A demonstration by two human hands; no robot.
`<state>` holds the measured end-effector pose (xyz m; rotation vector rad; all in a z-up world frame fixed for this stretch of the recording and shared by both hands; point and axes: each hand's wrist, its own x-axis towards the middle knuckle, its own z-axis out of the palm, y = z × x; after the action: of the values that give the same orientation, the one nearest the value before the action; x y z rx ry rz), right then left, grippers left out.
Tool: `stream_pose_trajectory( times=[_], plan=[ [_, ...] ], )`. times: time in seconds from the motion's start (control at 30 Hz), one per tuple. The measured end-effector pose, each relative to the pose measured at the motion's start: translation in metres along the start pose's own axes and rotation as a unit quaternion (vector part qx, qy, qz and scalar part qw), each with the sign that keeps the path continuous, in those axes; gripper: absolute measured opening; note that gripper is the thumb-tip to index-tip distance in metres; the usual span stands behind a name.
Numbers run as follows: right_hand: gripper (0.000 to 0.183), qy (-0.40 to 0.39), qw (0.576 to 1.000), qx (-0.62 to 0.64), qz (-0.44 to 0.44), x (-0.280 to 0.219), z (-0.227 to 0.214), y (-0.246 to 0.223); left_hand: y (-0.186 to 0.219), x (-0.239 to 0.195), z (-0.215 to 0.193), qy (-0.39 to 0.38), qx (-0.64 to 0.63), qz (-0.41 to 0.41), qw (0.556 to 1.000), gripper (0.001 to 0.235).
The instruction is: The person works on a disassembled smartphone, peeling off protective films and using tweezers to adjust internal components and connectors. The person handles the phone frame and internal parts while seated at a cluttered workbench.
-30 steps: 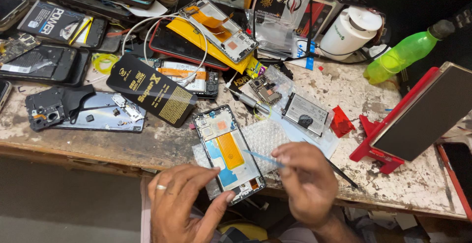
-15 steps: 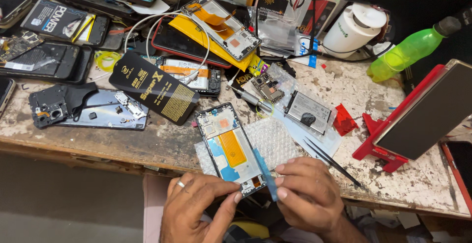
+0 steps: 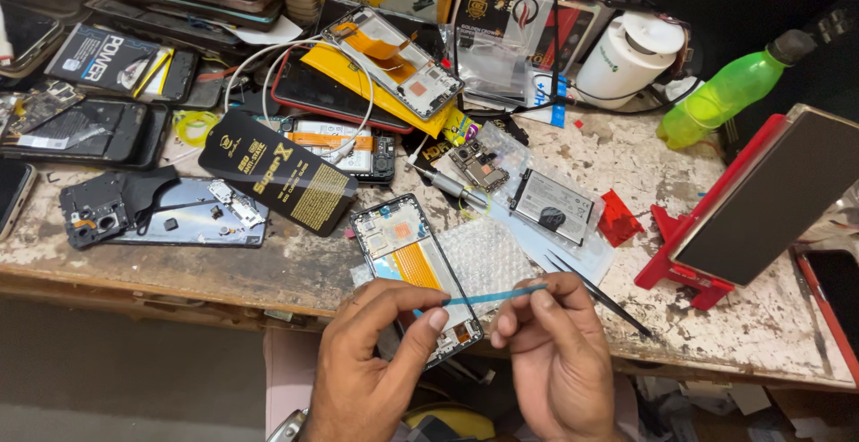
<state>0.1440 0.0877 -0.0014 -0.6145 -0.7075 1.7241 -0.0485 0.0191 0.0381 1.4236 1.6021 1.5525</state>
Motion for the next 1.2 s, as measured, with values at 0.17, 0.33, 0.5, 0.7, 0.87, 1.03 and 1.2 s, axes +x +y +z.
stream_pose_trajectory(
  times=[0.17,0.33,0.5,0.7,0.87,1.03,1.2],
  plan=[
    [0.009,-0.01,1.0,0.003,0.008,-0.003,-0.003,0.005,0.0,-0.001,0.003,0.016,-0.019,-0.04,0.999,0.01],
    [0.021,-0.073,0.996,-0.046,0.016,-0.004,-0.005,0.0,0.006,0.005,-0.007,0.017,0.021,-0.019,0.999,0.007],
    [0.055,-0.12,0.948,-0.271,-0.119,-0.006,-0.006,-0.008,0.015,0.022,-0.028,-0.032,0.081,0.016,0.996,0.01],
    [0.049,-0.133,0.927,-0.322,-0.137,0.0,-0.014,-0.011,0.031,0.037,-0.036,-0.088,0.097,0.02,0.991,0.013],
    [0.035,-0.114,0.932,-0.331,-0.093,0.0,-0.02,-0.01,0.033,0.039,-0.037,-0.096,0.1,0.019,0.99,0.013],
    [0.027,-0.094,0.949,-0.3,-0.026,0.005,-0.023,-0.01,0.03,0.038,-0.037,-0.094,0.101,0.002,0.99,0.014],
    [0.02,-0.08,0.972,-0.22,0.009,0.01,-0.026,-0.008,0.025,0.039,-0.035,-0.095,0.099,0.0,0.991,0.015]
  ],
)
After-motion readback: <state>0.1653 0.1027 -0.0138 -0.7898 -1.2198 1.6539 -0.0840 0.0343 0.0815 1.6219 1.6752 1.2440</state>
